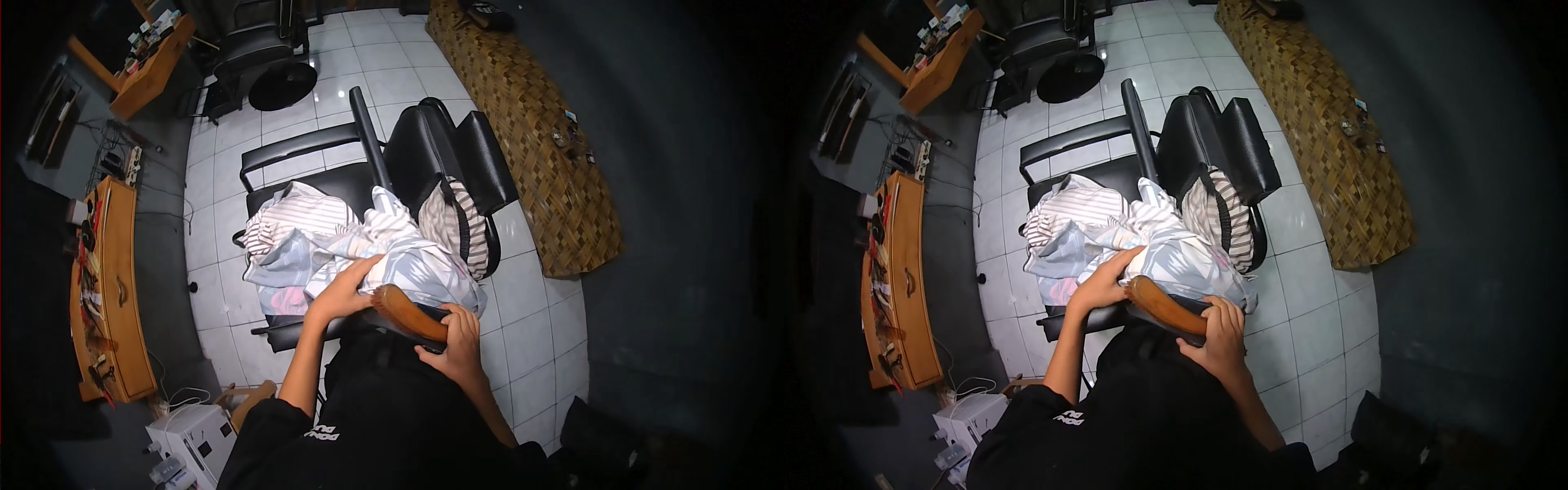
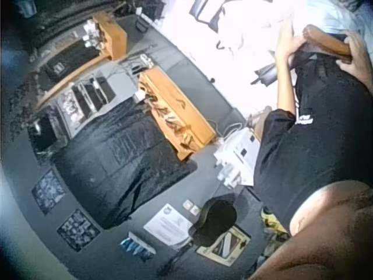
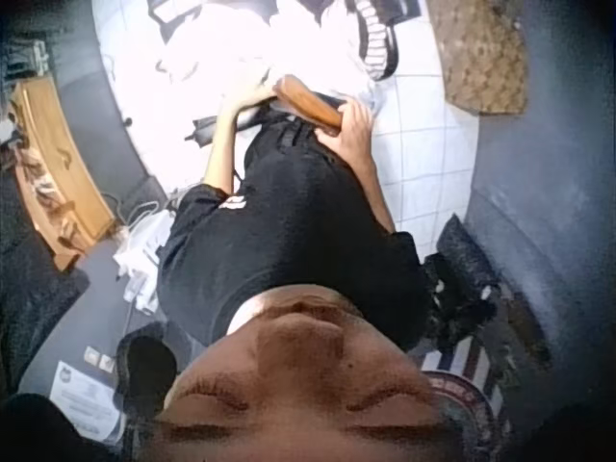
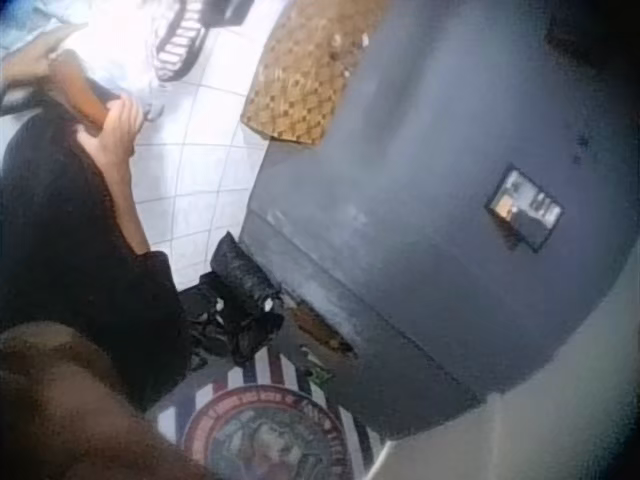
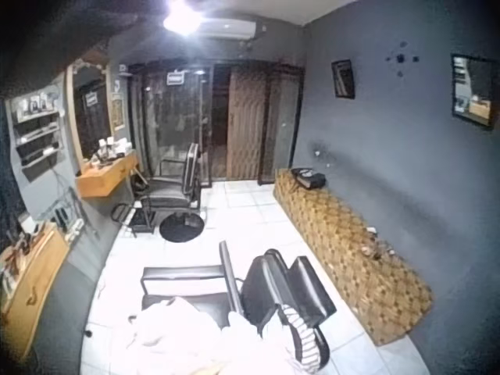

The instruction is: The person brushes hair clippings off two capes using a large brush. First, the person holds a brown and yellow patterned cape and brushes its surface; then the person hangs the cape on a wall hook. Next, the person picks up a white and black striped cape from a chair and brushes it before folding it.

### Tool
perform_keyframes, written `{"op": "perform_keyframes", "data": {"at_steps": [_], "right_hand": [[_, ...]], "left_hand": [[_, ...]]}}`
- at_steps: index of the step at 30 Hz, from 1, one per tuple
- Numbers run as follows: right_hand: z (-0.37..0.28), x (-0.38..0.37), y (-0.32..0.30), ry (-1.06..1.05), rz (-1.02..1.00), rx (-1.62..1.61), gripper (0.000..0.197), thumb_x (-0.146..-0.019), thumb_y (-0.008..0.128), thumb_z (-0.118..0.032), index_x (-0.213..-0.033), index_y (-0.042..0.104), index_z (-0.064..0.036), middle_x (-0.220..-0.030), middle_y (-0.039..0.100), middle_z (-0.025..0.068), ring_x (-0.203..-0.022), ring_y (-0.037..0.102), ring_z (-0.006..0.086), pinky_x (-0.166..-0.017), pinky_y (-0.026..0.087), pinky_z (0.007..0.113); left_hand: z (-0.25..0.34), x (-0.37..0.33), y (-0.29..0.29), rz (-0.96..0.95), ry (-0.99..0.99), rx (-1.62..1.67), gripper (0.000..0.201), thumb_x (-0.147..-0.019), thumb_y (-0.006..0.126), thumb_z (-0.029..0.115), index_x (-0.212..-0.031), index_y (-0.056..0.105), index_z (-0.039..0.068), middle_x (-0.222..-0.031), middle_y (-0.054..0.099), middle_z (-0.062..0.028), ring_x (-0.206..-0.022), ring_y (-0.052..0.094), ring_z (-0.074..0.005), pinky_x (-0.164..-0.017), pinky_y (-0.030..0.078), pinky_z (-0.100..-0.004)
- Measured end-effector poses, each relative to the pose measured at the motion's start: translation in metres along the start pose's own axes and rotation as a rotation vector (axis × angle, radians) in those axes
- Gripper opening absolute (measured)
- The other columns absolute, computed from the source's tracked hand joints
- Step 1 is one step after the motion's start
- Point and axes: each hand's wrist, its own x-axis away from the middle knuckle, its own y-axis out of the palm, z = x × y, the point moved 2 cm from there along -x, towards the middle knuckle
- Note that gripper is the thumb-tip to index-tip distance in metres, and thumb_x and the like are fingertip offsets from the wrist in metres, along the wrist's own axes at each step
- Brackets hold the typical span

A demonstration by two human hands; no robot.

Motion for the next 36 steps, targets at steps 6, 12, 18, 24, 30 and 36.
{"op": "perform_keyframes", "data": {"at_steps": [6, 12, 18, 24, 30, 36], "right_hand": [[0.005, -0.005, -0.005, -0.009, -0.049, -0.061, 0.059, -0.060, 0.083, -0.036, -0.089, 0.047, 0.0001, -0.112, 0.052, 0.0173, -0.102, 0.050, 0.0335, -0.091, 0.034, 0.043], [0.005, 0.002, -0.017, 0.045, 0.163, -0.224, 0.050, -0.060, 0.085, -0.023, -0.088, 0.049, -0.0005, -0.114, 0.051, 0.0181, -0.100, 0.053, 0.0326, -0.082, 0.043, 0.039], [0.023, -0.013, -0.031, 0.186, 0.278, -0.295, 0.063, -0.056, 0.087, -0.017, -0.101, 0.049, 0.0042, -0.121, 0.048, 0.0189, -0.105, 0.053, 0.0339, -0.086, 0.044, 0.039], [0.025, -0.041, -0.023, 0.159, 0.111, -0.460, 0.061, -0.061, 0.077, -0.006, -0.113, 0.047, 0.0049, -0.117, 0.053, 0.0206, -0.109, 0.054, 0.0357, -0.090, 0.043, 0.037], [0.040, -0.037, -0.028, 0.195, 0.263, -0.990, 0.038, -0.075, 0.058, 0.005, -0.112, 0.054, 0.0052, -0.088, 0.064, 0.0066, -0.085, 0.062, 0.0192, -0.078, 0.049, 0.031], [-0.005, -0.052, -0.088, -0.093, 0.282, -1.040, 0.028, -0.082, 0.066, -0.004, -0.107, 0.059, 0.0054, -0.097, 0.061, 0.0063, -0.088, 0.057, 0.0133, -0.080, 0.045, 0.027]], "left_hand": [[0.009, 0.008, 0.002, 0.269, -0.049, -0.085, 0.029, -0.073, 0.056, 0.001, -0.101, 0.060, 0.000, -0.090, 0.058, -0.0169, -0.084, 0.058, -0.0335, -0.075, 0.045, -0.0369], [0.072, 0.012, -0.018, 0.434, -0.042, -0.030, 0.021, -0.071, 0.046, -0.006, -0.089, 0.057, -0.004, -0.079, 0.054, -0.0144, -0.073, 0.056, -0.0274, -0.069, 0.043, -0.0291], [0.100, 0.038, -0.035, 0.765, 0.031, 0.530, 0.010, -0.087, 0.043, 0.006, -0.084, 0.051, 0.001, -0.092, 0.054, -0.0071, -0.081, 0.049, -0.0129, -0.071, 0.039, -0.0251], [0.124, 0.033, -0.018, 0.778, 0.022, 0.715, 0.028, -0.085, 0.049, 0.027, -0.097, 0.049, 0.001, -0.097, 0.054, -0.0093, -0.089, 0.052, -0.0155, -0.079, 0.043, -0.0272], [0.145, -0.001, 0.025, 0.288, 0.113, 0.215, 0.055, -0.076, 0.065, 0.013, -0.124, 0.044, -0.003, -0.129, 0.038, -0.0180, -0.127, 0.033, -0.0307, -0.106, 0.022, -0.0378], [0.146, -0.034, 0.057, 0.342, -0.023, 0.425, 0.072, -0.072, 0.068, 0.019, -0.134, 0.035, 0.006, -0.142, 0.020, -0.0234, -0.135, 0.021, -0.0367, -0.106, 0.024, -0.0421]]}}
